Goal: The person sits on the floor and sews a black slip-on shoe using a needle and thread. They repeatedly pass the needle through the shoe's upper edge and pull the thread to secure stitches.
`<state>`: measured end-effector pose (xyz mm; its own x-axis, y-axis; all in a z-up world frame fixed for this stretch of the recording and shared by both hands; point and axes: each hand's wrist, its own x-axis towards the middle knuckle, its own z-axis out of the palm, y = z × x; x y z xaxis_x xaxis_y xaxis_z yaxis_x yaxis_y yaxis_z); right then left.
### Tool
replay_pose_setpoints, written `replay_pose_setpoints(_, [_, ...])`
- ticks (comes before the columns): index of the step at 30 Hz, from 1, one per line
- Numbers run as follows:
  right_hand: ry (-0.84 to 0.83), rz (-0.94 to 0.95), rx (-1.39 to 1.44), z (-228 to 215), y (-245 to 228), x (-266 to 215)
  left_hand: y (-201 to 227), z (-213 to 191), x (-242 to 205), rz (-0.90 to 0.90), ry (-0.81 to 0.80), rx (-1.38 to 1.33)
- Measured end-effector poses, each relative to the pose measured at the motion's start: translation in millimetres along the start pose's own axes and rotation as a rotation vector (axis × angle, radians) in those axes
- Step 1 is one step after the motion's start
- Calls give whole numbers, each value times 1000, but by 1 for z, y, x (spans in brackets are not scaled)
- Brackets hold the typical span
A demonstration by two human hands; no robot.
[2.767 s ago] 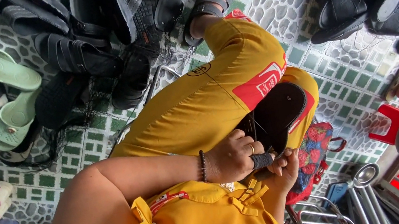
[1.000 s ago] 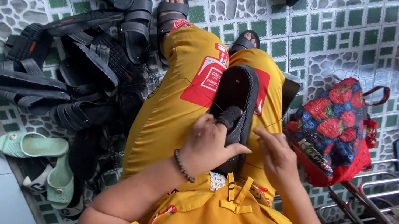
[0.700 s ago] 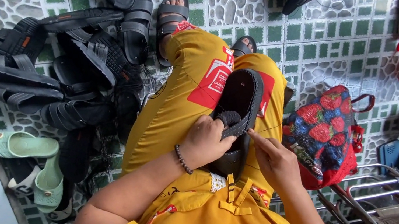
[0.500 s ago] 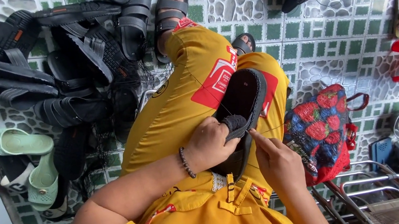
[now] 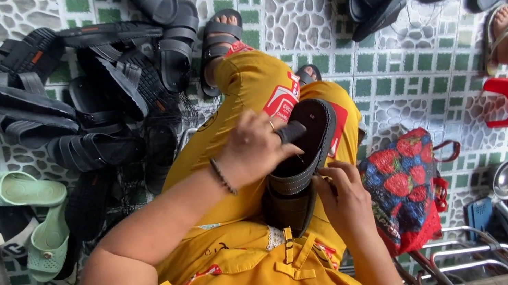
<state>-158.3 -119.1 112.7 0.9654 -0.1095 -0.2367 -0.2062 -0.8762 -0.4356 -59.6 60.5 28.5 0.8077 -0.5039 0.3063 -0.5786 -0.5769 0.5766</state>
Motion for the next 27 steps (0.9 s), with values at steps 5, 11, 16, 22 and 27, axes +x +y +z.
replay_pose_setpoints(5, [-233, 101, 78, -8, 5, -5, -22, -30, -3, 67, -338, 19])
replay_pose_setpoints(11, [-210, 65, 91, -2, 13, -7, 6, -46, -16, -140, -433, -1151])
replay_pose_setpoints(16, [-210, 33, 101, -3, 18, -6, 12, -27, -10, -354, -505, -1690])
replay_pose_setpoints(22, [-169, 5, 132, 4, 26, -8, 12, 5, -1, -539, -340, -1078])
replay_pose_setpoints(27, [-149, -67, 100, 7, 29, -7, 19, 18, 10, -552, -862, -368])
